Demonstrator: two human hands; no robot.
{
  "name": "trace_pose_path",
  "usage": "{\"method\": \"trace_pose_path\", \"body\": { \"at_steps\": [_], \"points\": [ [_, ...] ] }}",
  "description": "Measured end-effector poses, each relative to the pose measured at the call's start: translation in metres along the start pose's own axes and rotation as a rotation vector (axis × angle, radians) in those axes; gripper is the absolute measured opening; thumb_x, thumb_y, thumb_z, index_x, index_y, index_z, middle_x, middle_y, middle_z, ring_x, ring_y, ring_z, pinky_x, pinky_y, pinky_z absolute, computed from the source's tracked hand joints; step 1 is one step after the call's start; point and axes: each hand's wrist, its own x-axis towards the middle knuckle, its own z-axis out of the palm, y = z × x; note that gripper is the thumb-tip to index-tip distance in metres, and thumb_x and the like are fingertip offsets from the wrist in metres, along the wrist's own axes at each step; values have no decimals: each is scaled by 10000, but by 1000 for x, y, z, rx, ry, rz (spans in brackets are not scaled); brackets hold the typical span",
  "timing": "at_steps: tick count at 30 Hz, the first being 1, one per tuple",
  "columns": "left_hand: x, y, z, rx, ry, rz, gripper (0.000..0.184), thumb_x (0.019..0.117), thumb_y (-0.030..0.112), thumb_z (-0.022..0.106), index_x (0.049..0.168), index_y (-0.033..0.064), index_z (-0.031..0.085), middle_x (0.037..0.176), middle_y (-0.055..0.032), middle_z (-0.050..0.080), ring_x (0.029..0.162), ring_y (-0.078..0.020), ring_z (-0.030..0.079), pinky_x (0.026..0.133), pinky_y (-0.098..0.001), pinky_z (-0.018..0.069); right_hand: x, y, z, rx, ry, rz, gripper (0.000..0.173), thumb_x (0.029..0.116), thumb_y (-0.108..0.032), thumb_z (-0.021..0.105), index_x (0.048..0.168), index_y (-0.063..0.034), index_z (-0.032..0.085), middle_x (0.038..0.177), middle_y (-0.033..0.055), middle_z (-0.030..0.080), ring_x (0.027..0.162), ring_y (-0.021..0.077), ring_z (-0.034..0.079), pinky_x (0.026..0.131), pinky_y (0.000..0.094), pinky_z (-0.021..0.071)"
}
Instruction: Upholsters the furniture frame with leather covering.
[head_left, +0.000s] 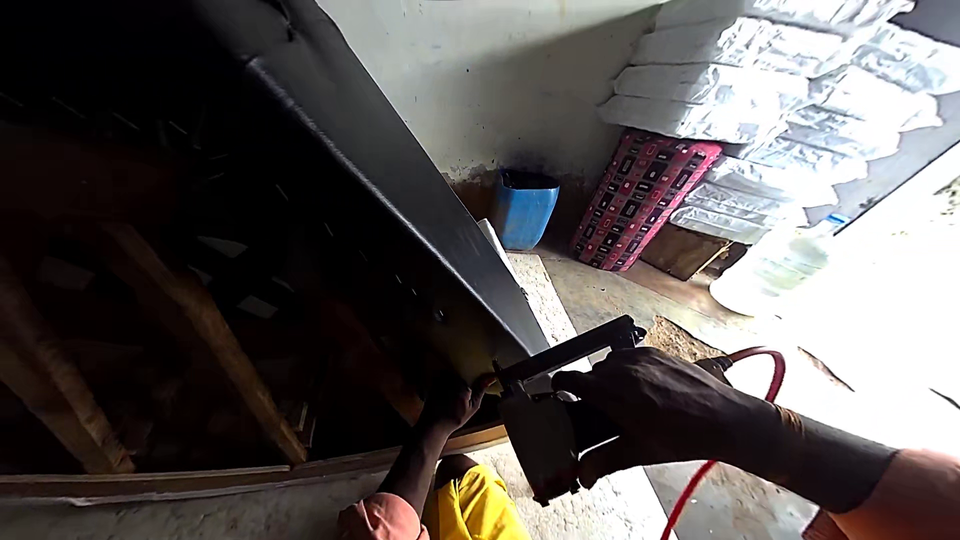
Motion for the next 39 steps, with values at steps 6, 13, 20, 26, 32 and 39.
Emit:
{"method": "trace_pose_path", "body": {
  "at_steps": [6,13,20,26,32,39],
  "points": [
    [0,11,-14,-79,-47,-93,488,1024,419,548,1009,-32,737,967,-186,755,958,-313,744,915,-464,578,20,-6,-26,-46,29,4,805,763,-942,446,1078,-231,651,589,-81,522,531,107,581,463,348,476],
    [-1,11,-14,-46,-246,-208,449,1034,356,511,1141,-29,717,1157,-213,721,1178,-327,666,1063,-467,481,43,-15,-55,-87,35,-19,767,782,-938,421,1017,-242,641,582,-107,509,537,75,576,466,322,468],
    [-16,-8,20,27,-214,-214,507,1037,436,465,1059,9,739,1106,-191,733,1132,-314,687,1013,-466,526,39,-17,-57,-5,67,-11,746,791,-903,483,1096,-241,640,602,-116,526,534,61,564,459,322,461],
    [-26,27,8,-227,-65,-379,520,1031,491,527,1018,22,750,938,-126,741,921,-236,725,900,-443,585,-59,-44,0,411,-208,373,819,757,-895,556,1334,-317,617,740,-14,664,627,177,649,573,481,541],
    [-51,58,53,-430,-527,-498,502,998,526,582,1082,57,738,934,-63,744,874,-158,722,863,-401,600,-154,-96,102,691,-275,671,769,811,-878,516,1302,-300,644,817,41,694,693,235,675,641,539,560],
    [-68,69,129,-142,-833,-613,659,1038,642,366,1082,98,736,933,-73,748,915,-243,723,904,-514,566,-199,-128,151,806,-323,811,790,804,-898,489,1301,-303,640,849,62,709,739,270,698,653,555,556]
  ]
}}
